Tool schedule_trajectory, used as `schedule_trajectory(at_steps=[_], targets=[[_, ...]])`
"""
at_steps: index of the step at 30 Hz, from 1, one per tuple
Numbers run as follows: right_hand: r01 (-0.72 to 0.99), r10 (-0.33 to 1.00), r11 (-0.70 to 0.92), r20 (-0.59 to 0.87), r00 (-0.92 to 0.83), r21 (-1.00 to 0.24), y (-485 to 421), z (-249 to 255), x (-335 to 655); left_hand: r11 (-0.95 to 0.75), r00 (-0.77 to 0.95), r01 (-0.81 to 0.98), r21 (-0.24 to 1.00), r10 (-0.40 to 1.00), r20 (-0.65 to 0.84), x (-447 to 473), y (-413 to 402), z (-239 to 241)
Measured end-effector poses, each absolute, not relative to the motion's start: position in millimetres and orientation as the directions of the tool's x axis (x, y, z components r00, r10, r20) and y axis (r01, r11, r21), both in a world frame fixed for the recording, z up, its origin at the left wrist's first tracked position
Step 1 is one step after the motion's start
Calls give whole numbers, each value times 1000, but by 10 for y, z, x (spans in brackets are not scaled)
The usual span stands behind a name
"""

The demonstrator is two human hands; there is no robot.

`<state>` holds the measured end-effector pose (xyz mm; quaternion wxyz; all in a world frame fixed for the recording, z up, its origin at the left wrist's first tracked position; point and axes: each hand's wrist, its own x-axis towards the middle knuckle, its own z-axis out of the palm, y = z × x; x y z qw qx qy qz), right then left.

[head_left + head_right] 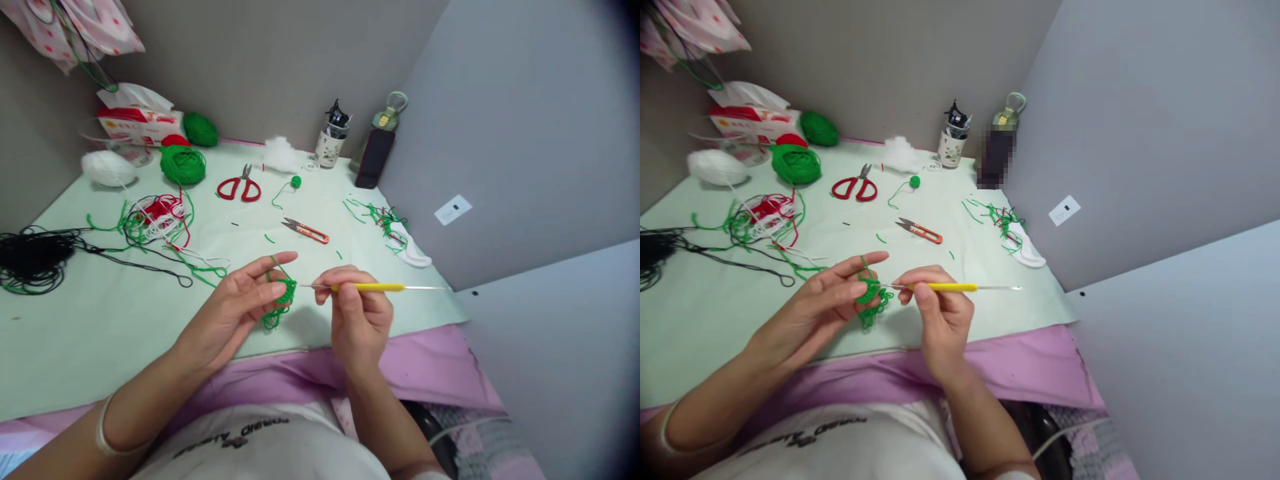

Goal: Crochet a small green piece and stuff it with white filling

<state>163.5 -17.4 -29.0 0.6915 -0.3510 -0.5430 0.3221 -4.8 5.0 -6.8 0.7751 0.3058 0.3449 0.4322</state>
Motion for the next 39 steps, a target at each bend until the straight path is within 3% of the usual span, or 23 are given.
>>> schedule_trajectory(at_steps=[3, 8, 16, 21, 24, 27, 29, 31, 33, 35, 37, 39], targets=[[-208, 893, 448, 429, 132, -869, -131, -300, 1612, 412, 405, -437, 799, 884, -235, -19, 30, -35], [-227, 927, 374, 352, 132, -899, -133, -325, 1610, 377, 395, -418, 826, 895, -208, 4, -2, -11], [-277, 923, 384, 370, 103, -881, -160, -237, 1635, 303, 349, -349, 887, 920, -177, -43, -2, -26], [-23, 870, 489, 486, 87, -872, -235, -168, 1662, 220, 293, -279, 935, 946, -135, -50, -13, -3], [218, 782, 608, 623, -2, -763, -277, -135, 1677, 169, 233, -244, 955, 966, -112, -40, -32, -1], [458, 613, 740, 774, -160, -492, -271, -149, 1664, 138, 164, -232, 963, 981, -101, -12, -62, -6], [578, 518, 754, 823, -232, -311, -245, -182, 1643, 161, 157, -302, 940, 981, -118, 10, -75, 3], [611, 473, 751, 850, -232, -251, -217, -210, 1620, 270, 230, -405, 873, 955, -188, 22, -74, 31], [541, 515, 752, 848, -127, -376, -202, -212, 1603, 417, 347, -470, 778, 898, -272, 15, -58, 75], [368, 638, 700, 768, 64, -612, -198, -182, 1594, 491, 406, -502, 713, 861, -307, -3, -41, 123], [138, 759, 607, 623, 190, -782, -194, -138, 1587, 475, 389, -518, 711, 871, -298, -18, -36, 161], [11, 819, 549, 540, 194, -836, -184, -105, 1578, 430, 357, -496, 754, 893, -274, -15, -48, 180]])
